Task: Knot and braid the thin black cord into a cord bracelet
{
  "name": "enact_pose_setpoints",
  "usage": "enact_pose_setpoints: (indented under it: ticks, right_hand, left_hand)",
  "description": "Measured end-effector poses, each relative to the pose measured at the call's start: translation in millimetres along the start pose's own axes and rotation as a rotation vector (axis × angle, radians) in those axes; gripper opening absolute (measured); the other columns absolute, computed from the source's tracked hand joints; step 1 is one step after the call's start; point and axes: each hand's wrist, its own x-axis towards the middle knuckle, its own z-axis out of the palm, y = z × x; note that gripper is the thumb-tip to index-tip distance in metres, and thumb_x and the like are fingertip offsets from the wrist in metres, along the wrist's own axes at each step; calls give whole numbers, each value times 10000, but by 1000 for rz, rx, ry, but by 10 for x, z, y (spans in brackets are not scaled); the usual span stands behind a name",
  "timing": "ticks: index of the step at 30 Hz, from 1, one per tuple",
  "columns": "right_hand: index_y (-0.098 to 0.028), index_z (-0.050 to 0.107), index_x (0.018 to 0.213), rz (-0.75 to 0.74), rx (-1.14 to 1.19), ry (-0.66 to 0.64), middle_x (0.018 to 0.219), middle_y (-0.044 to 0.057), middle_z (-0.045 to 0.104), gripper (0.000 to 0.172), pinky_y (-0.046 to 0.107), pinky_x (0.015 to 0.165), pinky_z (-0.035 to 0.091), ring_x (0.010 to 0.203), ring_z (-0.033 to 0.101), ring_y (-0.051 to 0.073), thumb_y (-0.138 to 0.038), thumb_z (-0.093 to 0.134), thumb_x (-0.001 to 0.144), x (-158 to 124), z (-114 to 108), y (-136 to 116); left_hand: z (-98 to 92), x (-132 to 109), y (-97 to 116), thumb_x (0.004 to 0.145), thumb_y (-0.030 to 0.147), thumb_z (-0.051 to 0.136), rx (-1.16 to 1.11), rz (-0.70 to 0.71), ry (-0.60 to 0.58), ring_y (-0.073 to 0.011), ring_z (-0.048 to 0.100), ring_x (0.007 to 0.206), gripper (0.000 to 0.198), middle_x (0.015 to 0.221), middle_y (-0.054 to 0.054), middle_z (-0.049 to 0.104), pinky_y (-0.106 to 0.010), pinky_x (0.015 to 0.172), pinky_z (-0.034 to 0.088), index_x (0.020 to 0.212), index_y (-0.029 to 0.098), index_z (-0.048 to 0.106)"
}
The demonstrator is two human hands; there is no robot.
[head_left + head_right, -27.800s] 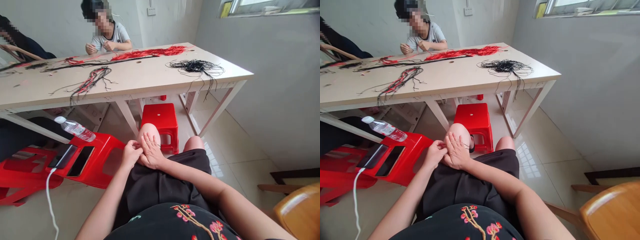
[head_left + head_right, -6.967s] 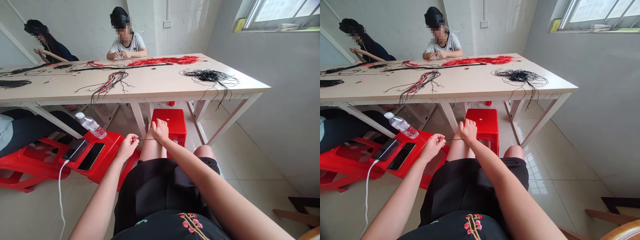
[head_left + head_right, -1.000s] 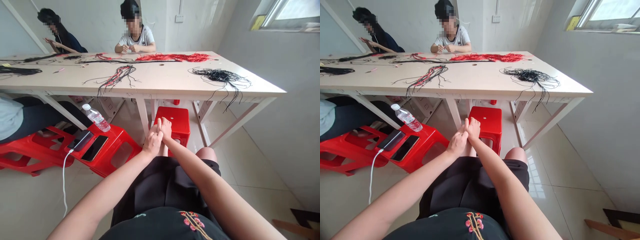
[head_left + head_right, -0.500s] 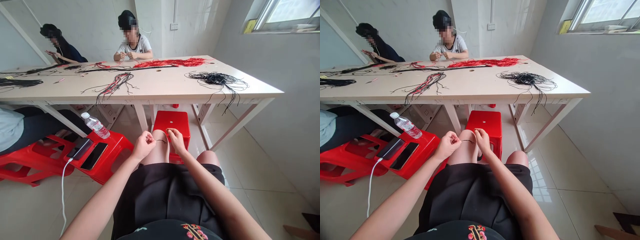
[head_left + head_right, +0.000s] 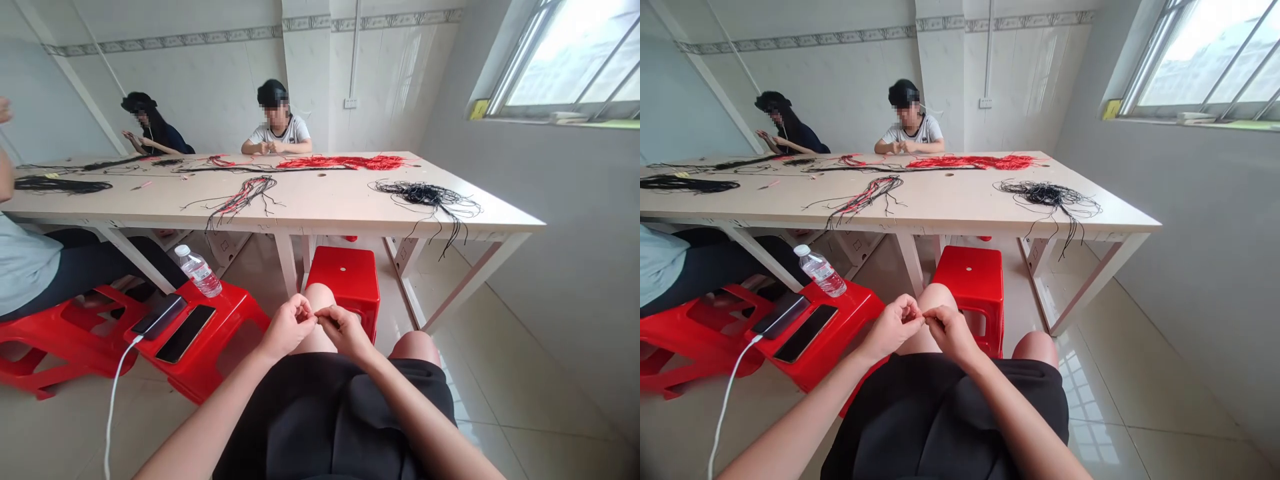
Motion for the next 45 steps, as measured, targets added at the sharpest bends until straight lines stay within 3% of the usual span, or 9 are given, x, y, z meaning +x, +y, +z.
enact_pose_setpoints:
  ticks: [10,20,30,42,45]
  right_hand:
    - [-181,595,721,39,-78,36,661,19,638,127,216,510,392,543,524,119,-180,471,748,-113,249,-59]
    - [-182,607,760,9,-133,26,703,41,661,152,244,562,430,613,586,156,-159,458,741,-151,431,-66]
    - [-186,610,863,6,30,-51,768,25,658,160,247,597,460,659,583,147,-191,481,769,-205,284,-93]
    - [-185,578,671,179,64,100,658,9,603,119,228,509,411,587,534,135,-175,475,728,-198,245,-119]
    - [-180,594,752,179,107,57,698,17,621,130,231,523,425,604,549,137,-209,468,761,-195,234,-129]
  left_hand:
    - [-113,-151,-73,679,218,588,-278,-175,-129,-82,490,575,126,602,53,504,-227,600,394,721,167,480]
    - [-172,-315,-49,608,163,547,-163,-245,-21,-86,443,575,68,603,30,522,-214,549,321,673,146,539]
    - [-77,-204,-236,599,188,570,-128,-158,1,-85,418,561,116,577,55,458,-218,570,328,669,167,480]
    - [12,-176,-158,612,180,548,-26,-122,-40,-89,420,544,113,584,56,471,-215,542,331,702,179,479]
    - [3,-178,-125,606,158,536,-25,-119,-43,-88,435,564,116,605,53,481,-214,557,344,705,178,479]
